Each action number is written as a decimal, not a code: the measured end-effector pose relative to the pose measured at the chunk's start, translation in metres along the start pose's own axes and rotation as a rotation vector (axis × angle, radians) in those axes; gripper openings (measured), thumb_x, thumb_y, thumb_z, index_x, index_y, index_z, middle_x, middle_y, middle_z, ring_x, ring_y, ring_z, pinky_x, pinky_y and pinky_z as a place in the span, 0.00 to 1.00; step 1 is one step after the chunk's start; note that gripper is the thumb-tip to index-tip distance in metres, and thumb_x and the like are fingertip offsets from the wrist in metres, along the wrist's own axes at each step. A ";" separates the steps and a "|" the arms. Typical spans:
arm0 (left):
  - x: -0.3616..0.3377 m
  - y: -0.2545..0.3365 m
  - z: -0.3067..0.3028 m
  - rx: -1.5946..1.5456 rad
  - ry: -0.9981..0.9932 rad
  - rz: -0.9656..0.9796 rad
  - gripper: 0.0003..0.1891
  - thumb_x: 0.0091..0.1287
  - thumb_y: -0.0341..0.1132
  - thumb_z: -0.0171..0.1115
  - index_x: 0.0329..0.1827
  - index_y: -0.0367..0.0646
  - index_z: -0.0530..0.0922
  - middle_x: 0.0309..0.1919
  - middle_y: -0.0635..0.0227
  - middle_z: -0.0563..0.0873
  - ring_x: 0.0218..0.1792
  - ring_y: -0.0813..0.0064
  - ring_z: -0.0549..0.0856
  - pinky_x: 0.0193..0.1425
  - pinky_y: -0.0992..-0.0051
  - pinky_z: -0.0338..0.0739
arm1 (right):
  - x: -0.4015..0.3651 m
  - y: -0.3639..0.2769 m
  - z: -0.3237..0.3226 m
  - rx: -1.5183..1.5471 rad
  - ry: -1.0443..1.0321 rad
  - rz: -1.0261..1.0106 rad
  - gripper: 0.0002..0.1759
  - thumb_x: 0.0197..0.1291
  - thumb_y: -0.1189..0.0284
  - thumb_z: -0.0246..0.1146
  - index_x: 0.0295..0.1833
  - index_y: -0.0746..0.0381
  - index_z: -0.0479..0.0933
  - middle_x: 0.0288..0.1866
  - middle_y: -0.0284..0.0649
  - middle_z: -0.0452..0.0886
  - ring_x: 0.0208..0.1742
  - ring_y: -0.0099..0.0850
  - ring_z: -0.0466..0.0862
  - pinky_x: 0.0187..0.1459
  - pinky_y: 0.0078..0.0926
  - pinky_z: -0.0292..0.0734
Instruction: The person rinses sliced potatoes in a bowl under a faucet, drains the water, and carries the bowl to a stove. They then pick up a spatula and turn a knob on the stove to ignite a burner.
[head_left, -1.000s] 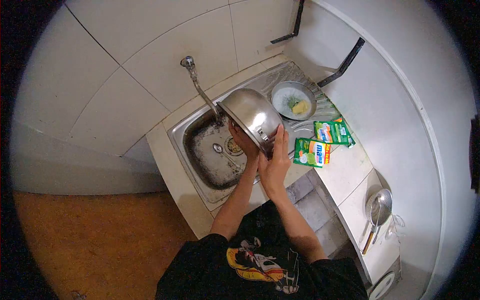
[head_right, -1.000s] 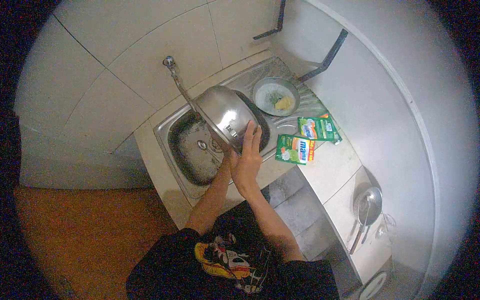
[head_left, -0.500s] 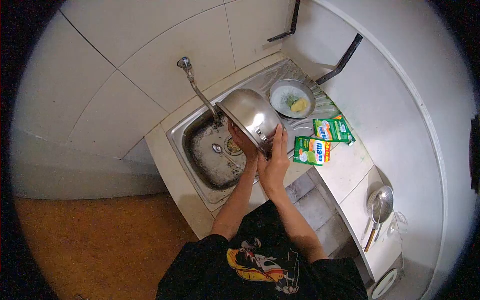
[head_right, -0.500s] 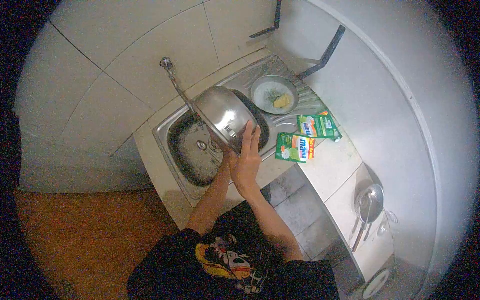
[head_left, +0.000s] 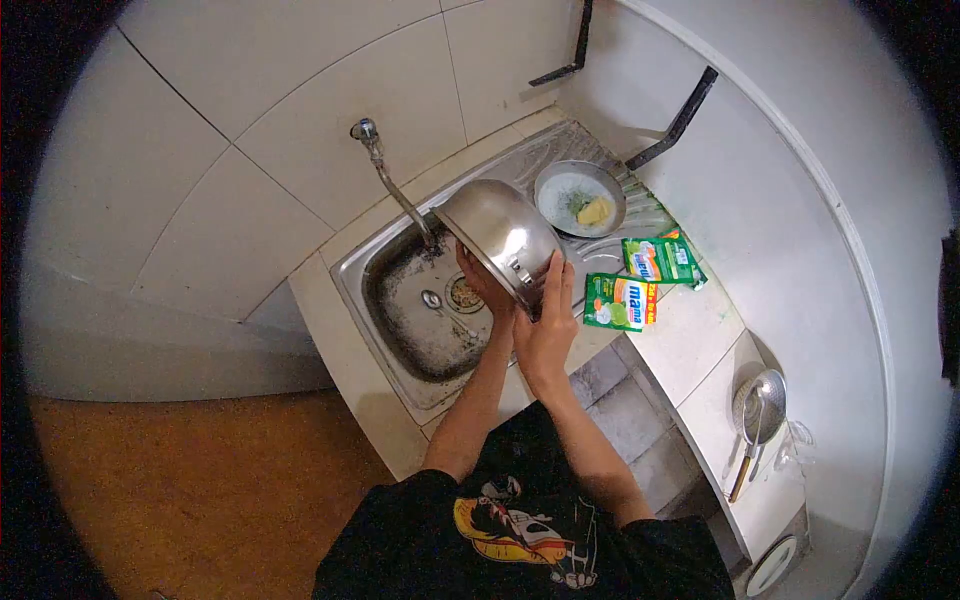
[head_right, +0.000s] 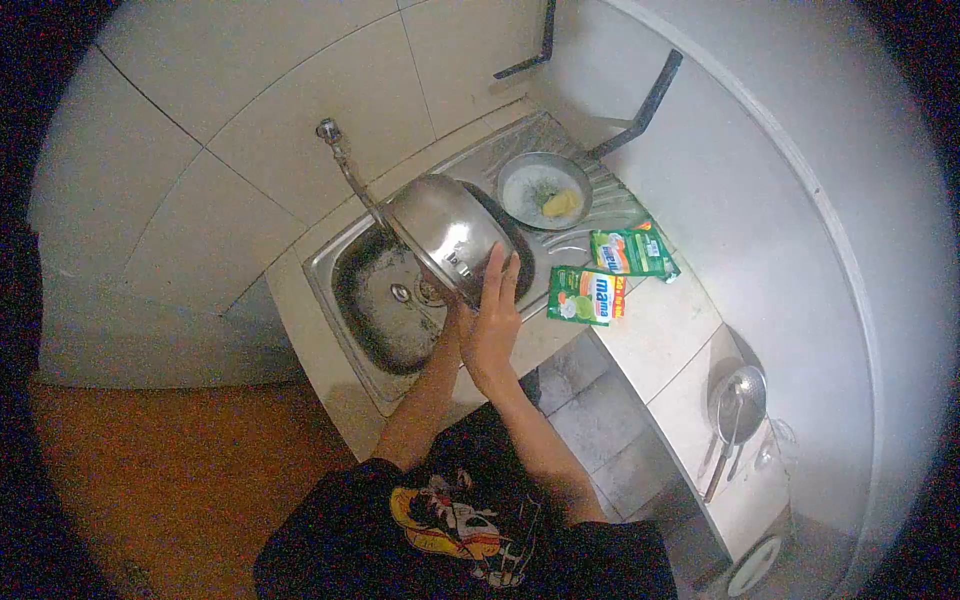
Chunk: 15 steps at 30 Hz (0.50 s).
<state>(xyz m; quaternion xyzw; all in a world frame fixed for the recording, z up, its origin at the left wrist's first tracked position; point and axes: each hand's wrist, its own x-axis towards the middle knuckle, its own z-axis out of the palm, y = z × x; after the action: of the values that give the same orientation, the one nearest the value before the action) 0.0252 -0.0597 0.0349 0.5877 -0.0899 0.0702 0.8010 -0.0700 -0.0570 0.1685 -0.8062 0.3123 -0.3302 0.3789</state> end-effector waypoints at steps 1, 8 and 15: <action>0.000 0.000 0.000 -0.002 0.001 0.000 0.27 0.75 0.48 0.38 0.65 0.32 0.61 0.60 0.53 0.70 0.59 0.63 0.71 0.64 0.66 0.63 | 0.000 0.000 0.000 0.000 0.000 -0.001 0.48 0.44 0.82 0.64 0.73 0.60 0.51 0.66 0.64 0.61 0.61 0.60 0.71 0.54 0.42 0.74; 0.001 0.000 0.001 -0.012 0.005 -0.014 0.27 0.75 0.48 0.39 0.65 0.32 0.61 0.60 0.53 0.70 0.59 0.63 0.71 0.64 0.66 0.63 | 0.001 0.003 0.000 -0.007 0.015 -0.022 0.48 0.45 0.83 0.64 0.73 0.60 0.52 0.67 0.63 0.61 0.61 0.59 0.71 0.54 0.41 0.74; 0.004 0.001 0.003 -0.034 0.033 -0.037 0.28 0.75 0.49 0.39 0.65 0.32 0.61 0.60 0.53 0.70 0.59 0.63 0.71 0.64 0.66 0.63 | 0.002 0.002 -0.003 0.050 0.010 0.001 0.46 0.45 0.83 0.62 0.73 0.60 0.53 0.67 0.63 0.62 0.61 0.58 0.71 0.54 0.41 0.73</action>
<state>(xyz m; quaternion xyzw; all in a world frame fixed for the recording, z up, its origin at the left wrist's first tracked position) 0.0287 -0.0624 0.0380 0.5743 -0.0668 0.0633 0.8134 -0.0714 -0.0606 0.1689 -0.7947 0.3062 -0.3415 0.3975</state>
